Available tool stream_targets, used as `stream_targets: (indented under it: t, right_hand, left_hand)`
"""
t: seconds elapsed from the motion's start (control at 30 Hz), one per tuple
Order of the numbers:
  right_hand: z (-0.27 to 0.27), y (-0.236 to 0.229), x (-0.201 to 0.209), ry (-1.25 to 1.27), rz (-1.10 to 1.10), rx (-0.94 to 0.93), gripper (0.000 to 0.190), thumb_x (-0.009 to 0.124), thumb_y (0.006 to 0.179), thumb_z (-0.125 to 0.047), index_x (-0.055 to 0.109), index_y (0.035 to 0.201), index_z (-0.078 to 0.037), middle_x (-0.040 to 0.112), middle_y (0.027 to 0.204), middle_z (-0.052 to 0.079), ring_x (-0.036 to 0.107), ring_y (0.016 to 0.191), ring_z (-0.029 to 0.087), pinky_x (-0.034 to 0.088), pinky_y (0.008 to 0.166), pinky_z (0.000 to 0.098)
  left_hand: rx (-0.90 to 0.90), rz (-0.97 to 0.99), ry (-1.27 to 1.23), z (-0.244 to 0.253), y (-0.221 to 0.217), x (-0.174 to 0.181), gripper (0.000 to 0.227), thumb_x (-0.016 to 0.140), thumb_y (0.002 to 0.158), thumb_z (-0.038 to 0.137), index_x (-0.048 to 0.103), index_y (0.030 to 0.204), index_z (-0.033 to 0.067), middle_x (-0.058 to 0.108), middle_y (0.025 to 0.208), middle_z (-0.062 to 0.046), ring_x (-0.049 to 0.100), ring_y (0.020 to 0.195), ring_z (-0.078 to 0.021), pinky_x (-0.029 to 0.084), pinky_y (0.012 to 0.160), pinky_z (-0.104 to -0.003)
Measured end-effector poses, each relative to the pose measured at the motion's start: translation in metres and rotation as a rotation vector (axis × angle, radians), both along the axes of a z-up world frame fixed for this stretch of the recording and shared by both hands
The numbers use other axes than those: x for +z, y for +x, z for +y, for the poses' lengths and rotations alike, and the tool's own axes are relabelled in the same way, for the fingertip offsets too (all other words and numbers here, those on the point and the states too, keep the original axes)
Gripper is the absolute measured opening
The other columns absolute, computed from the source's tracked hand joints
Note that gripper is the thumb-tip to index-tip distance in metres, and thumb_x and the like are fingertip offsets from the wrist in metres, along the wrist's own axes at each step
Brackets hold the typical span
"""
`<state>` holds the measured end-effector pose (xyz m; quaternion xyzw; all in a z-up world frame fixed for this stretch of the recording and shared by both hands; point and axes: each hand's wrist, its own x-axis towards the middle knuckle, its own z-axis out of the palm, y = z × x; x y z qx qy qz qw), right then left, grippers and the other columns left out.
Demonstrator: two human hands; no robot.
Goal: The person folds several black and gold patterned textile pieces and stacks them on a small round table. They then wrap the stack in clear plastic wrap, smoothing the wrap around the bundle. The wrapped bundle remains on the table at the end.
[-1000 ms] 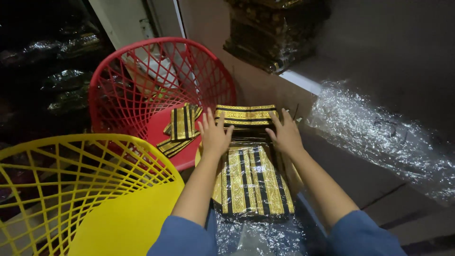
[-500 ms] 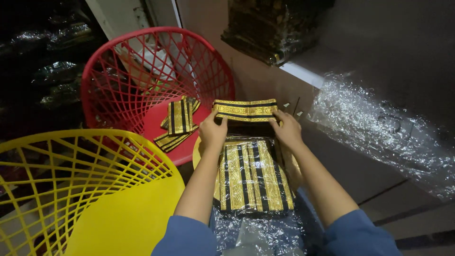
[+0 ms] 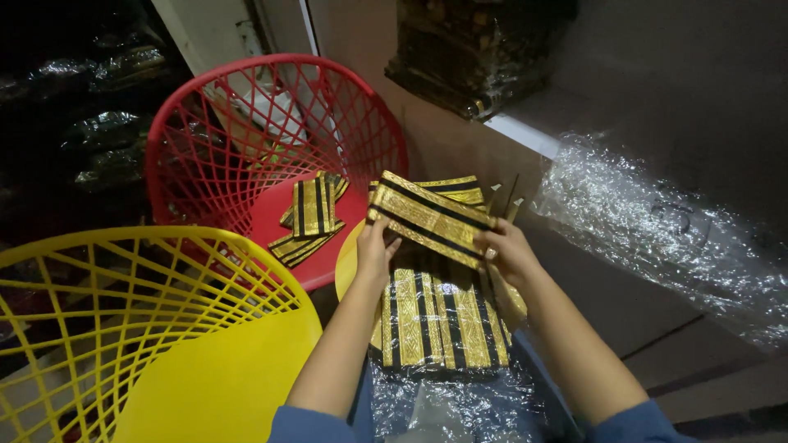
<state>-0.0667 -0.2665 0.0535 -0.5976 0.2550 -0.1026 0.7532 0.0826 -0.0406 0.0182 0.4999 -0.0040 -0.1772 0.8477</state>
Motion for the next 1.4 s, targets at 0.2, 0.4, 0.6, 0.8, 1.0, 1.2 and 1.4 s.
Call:
stream_targets:
  t: [0.2,0.4,0.6,0.8,1.0,1.2,1.4]
  right_hand:
    - [-0.019,-0.034,-0.062,0.265,-0.306,0.174,0.051,0.062,0.079,0.000,0.059,0.129,-0.007,0.063,0.105,0.006,0.059,0.089,0.020,0.052,0.080,0.0376]
    - [0.018,-0.076,-0.026,0.300,-0.489,0.337,0.052,0.059,0.069,-0.001,0.056,0.121,-0.005,0.064,0.107,0.008,0.063,0.101,0.022,0.054,0.089,0.0395]
    - [0.029,-0.108,-0.006,0.204,-0.423,0.195,0.055,0.059,0.072,-0.004,0.056,0.126,-0.003,0.062,0.110,0.010,0.062,0.101,0.023,0.053,0.086,0.0392]
    - [0.034,-0.124,0.016,-0.082,-0.452,0.199,0.072,0.060,0.070,-0.005,0.055,0.141,-0.002,0.063,0.132,0.013,0.061,0.121,0.023,0.052,0.102,0.0394]
    - [0.056,-0.143,0.067,-1.269,-0.478,0.126,0.067,0.080,0.081,-0.034,0.059,0.142,-0.015,0.067,0.139,0.009,0.062,0.129,0.023,0.050,0.108,0.0371]
    - [0.084,-0.106,0.032,-0.740,-0.416,0.180,0.055,0.063,0.100,-0.021,0.047,0.149,-0.004,0.068,0.131,0.012,0.063,0.120,0.021,0.050,0.102,0.0366]
    - [0.086,-0.095,0.014,-0.297,-0.592,-0.099,0.039,0.055,0.109,-0.019,0.047,0.142,0.001,0.063,0.128,0.010,0.060,0.117,0.015,0.050,0.103,0.0323]
  left_hand:
    - [-0.014,0.133,0.066,0.021,-0.081,0.040,0.046,0.055,0.106,0.039,0.042,0.147,0.0260,0.050,0.144,0.009,0.042,0.136,-0.0183,0.010,0.121,-0.063]
    - [-0.193,0.175,-0.473,0.015,-0.151,0.032,0.059,0.073,0.089,0.017,0.051,0.143,0.0052,0.058,0.143,-0.013,0.056,0.130,-0.0317,0.043,0.114,-0.056]
    - [-0.043,0.218,-0.602,0.017,-0.173,0.044,0.052,0.070,0.091,0.016,0.054,0.140,0.0081,0.063,0.133,-0.008,0.061,0.119,-0.0289,0.050,0.105,-0.053]
    - [0.235,0.172,-0.528,0.028,-0.160,0.046,0.055,0.072,0.093,0.027,0.058,0.138,-0.0018,0.067,0.135,-0.014,0.065,0.120,-0.0270,0.053,0.103,-0.043]
    - [0.258,-0.161,-0.321,0.026,-0.136,0.040,0.043,0.077,0.093,0.021,0.062,0.124,-0.0052,0.070,0.114,-0.015,0.070,0.103,-0.0260,0.060,0.095,-0.042]
    - [0.059,-0.483,-0.128,0.003,-0.161,0.091,0.049,0.078,0.090,0.009,0.052,0.131,0.0015,0.068,0.110,-0.009,0.067,0.098,-0.0166,0.056,0.089,-0.032]
    - [-0.067,-0.835,0.427,0.006,-0.185,0.075,0.067,0.064,0.099,0.012,0.031,0.156,0.0033,0.069,0.129,-0.020,0.070,0.119,-0.0292,0.053,0.098,-0.038]
